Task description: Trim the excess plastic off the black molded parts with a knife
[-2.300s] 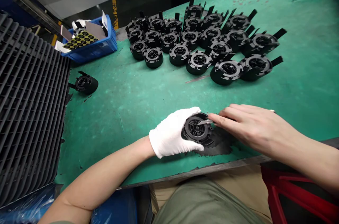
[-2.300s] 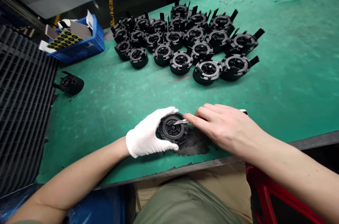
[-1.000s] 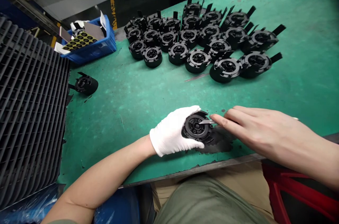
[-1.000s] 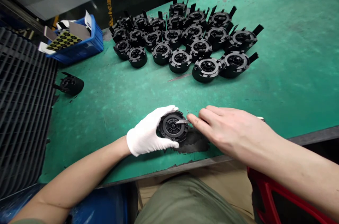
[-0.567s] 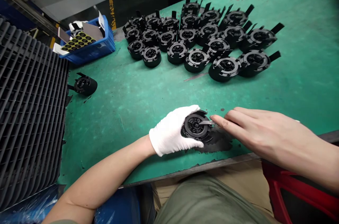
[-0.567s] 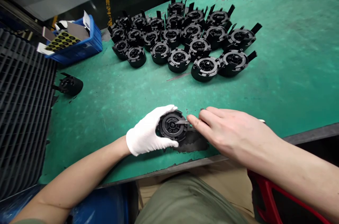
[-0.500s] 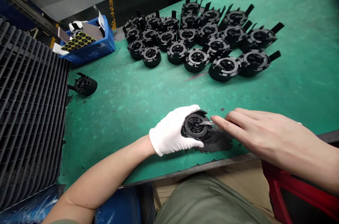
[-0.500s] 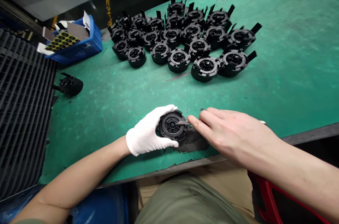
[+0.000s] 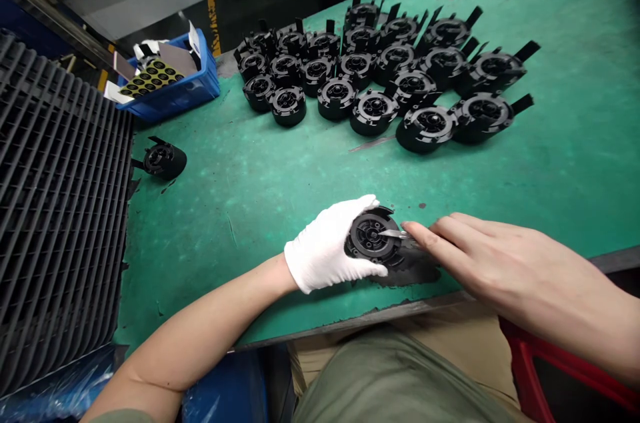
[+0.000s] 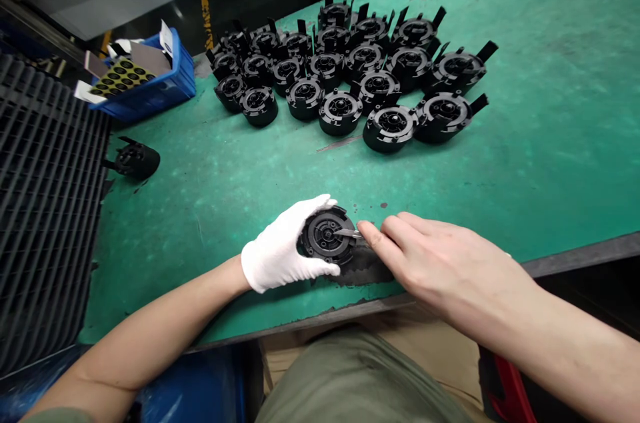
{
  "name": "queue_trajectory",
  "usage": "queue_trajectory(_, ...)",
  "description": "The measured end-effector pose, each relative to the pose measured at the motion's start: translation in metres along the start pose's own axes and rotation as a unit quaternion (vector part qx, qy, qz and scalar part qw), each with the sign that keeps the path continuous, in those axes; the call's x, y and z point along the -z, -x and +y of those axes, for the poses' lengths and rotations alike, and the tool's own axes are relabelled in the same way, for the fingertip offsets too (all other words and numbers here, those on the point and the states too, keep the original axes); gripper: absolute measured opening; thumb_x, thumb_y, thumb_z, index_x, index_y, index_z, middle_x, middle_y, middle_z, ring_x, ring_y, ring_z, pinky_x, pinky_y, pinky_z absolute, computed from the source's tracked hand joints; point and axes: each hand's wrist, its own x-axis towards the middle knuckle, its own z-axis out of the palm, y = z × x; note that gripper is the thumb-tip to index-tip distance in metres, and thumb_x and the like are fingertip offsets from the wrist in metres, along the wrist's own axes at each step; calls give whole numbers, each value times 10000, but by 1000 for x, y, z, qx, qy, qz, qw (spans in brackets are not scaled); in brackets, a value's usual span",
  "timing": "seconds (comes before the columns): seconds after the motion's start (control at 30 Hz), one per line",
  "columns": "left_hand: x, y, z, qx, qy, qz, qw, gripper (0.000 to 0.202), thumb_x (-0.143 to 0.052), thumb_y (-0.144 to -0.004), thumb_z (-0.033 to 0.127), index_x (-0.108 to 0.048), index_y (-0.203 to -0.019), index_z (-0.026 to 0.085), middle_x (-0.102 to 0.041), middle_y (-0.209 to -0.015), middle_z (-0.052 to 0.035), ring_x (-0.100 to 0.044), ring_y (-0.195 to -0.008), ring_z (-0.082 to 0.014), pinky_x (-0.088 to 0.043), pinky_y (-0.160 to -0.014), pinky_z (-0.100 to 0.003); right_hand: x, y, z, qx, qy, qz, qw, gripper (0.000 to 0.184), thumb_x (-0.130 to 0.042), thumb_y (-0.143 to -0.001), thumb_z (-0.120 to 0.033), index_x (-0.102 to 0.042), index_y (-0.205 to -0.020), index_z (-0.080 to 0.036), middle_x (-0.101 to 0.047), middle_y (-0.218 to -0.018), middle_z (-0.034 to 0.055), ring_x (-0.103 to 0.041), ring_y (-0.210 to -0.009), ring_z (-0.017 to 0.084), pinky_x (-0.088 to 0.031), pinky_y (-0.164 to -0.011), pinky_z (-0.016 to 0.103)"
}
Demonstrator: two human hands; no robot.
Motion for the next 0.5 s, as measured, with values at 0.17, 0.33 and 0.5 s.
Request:
queue_trajectory(0.17,0,0,1,-10,3,1,1000,1257,-1197,-858,699,-609,-1874,248,-704,-1910,-233,-667,-1822,-486,-520,-1582,-677,0,1,-7,46,59,23,997,736,-469,-1018,68,-782,-1631,-192,-771,-990,92,-711,-786,294,-558,-696,450)
queue_trajectory(0.33,0,-3,0,17,-8,2,1000,1281,-1238,-797,673,-628,-1854,282,-719,-1896,-225,-685,-1802,-505,-535,-1565,-713,-16,13,-11,45,39,24,998,760,-527,-1017,53,-711,-1707,-209,-790,-1026,65,-735,-817,273,-596,-739,422)
queue_trajectory(0.5,-2,1,10,14,-8,25,1000,1238,-1252,-766,617,-670,-1798,256,-777,-1823,-225,-742,-1741,-500,-587,-1526,-714,-26,25,-13,-13,-2,86,996,692,-485,-1145,27,-679,-1755,-236,-743,-1034,38,-700,-815,220,-534,-713,361)
